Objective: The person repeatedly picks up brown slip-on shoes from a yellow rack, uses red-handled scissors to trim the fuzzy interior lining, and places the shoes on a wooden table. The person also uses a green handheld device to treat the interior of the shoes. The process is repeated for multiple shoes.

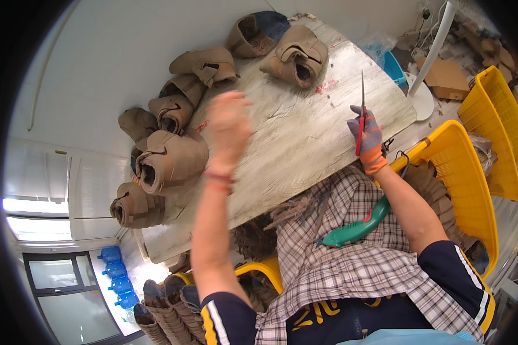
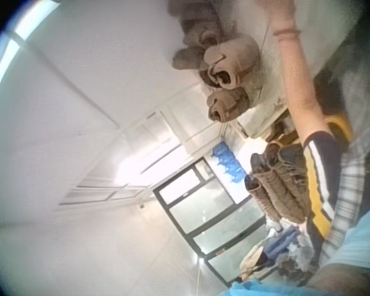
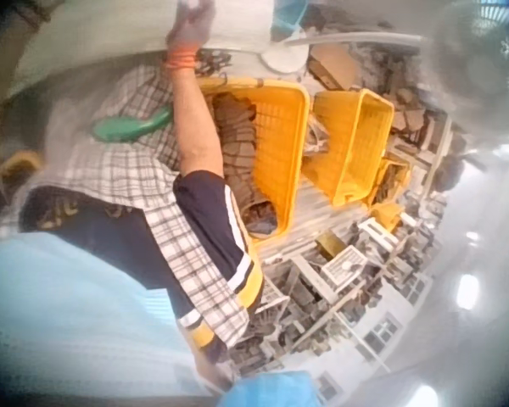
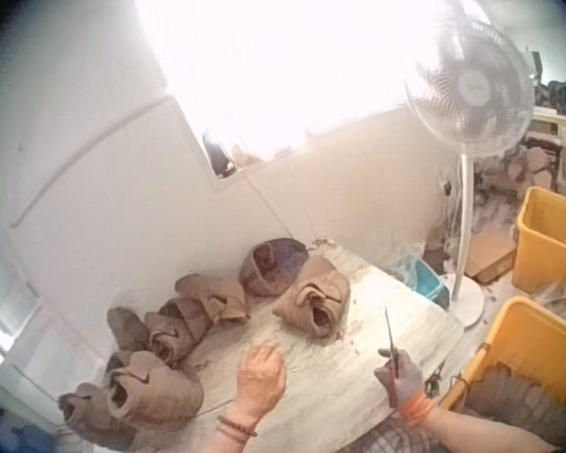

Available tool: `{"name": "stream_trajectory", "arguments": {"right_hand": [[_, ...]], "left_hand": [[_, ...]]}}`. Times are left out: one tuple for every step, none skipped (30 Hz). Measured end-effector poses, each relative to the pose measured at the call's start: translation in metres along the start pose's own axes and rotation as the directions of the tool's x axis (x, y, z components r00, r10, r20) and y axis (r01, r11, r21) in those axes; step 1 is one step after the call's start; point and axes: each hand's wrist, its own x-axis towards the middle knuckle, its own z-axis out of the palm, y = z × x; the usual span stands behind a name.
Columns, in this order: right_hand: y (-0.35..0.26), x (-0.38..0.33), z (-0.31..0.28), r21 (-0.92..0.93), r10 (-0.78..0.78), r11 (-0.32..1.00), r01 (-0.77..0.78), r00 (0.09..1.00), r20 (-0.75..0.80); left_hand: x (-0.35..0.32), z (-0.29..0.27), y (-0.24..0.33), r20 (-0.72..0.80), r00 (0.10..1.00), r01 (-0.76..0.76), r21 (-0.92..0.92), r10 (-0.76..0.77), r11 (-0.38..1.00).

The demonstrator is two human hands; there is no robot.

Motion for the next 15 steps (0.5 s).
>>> {"name": "stream_trajectory", "arguments": {"right_hand": [[-0.001,0.0,0.0,0.0,0.01,1.0,-0.01,1.0,-0.009],[-0.001,0.001,-0.002,-0.011,0.015,1.0,-0.015,1.0,-0.004],[0.0,0.0,-0.007,-0.024,0.023,0.999,-0.023,1.0,-0.007],[0.002,0.0,-0.012,-0.035,0.027,0.999,-0.027,1.0,-0.013],[0.002,-0.001,-0.009,-0.004,0.046,0.999,-0.046,0.999,0.011],[0.0,-0.002,-0.005,-0.064,0.036,0.997,-0.034,0.999,0.023],[-0.002,-0.002,-0.001,-0.055,0.043,0.998,-0.041,0.998,0.039],[-0.001,-0.005,-0.005,-0.06,0.062,0.996,-0.06,0.998,0.028],[0.001,-0.004,-0.006,-0.017,0.057,0.998,-0.056,0.998,0.015],[0.003,0.002,-0.007,-0.028,0.005,1.0,-0.005,1.0,0.005],[0.002,0.001,-0.002,-0.033,-0.041,0.999,0.042,0.999,0.015],[0.002,-0.001,0.001,-0.035,-0.08,0.996,0.08,0.997,0.013],[0.002,-0.001,0.003,-0.011,-0.052,0.999,0.052,0.998,0.038],[0.004,0.001,0.004,0.028,0.0,1.0,-0.001,0.999,0.036],[0.007,0.003,0.004,0.066,0.056,0.996,-0.058,0.998,0.035]], "left_hand": [[0.001,0.047,0.01,0.053,0.997,-0.046,-0.012,0.047,0.999],[0.002,0.095,0.02,0.109,0.989,-0.092,-0.034,0.096,0.995],[0.01,0.13,0.035,0.139,0.989,-0.047,-0.024,0.05,0.999],[0.019,0.159,0.05,0.166,0.986,-0.005,-0.013,0.007,1.0],[0.024,0.174,0.051,0.175,0.984,0.011,0.091,-0.027,0.996],[0.025,0.188,0.049,0.182,0.981,0.029,0.196,-0.065,0.98],[0.025,0.202,0.046,0.045,0.992,0.103,0.253,-0.118,0.962],[0.037,0.201,0.05,0.128,0.96,0.213,0.241,-0.249,0.947],[0.048,0.199,0.053,0.212,0.903,0.322,0.238,-0.373,0.916],[0.058,0.196,0.055,0.294,0.822,0.427,0.247,-0.487,0.87],[0.047,0.198,0.037,0.123,0.868,0.445,0.232,-0.48,0.865],[0.037,0.195,0.027,0.09,0.835,0.524,0.174,-0.543,0.834],[0.025,0.189,0.016,0.058,0.793,0.598,0.115,-0.606,0.793],[0.013,0.178,0.007,0.031,0.748,0.661,0.057,-0.663,0.748],[-0.002,0.165,0.001,-0.019,0.767,0.64,-0.033,-0.641,0.768]]}}
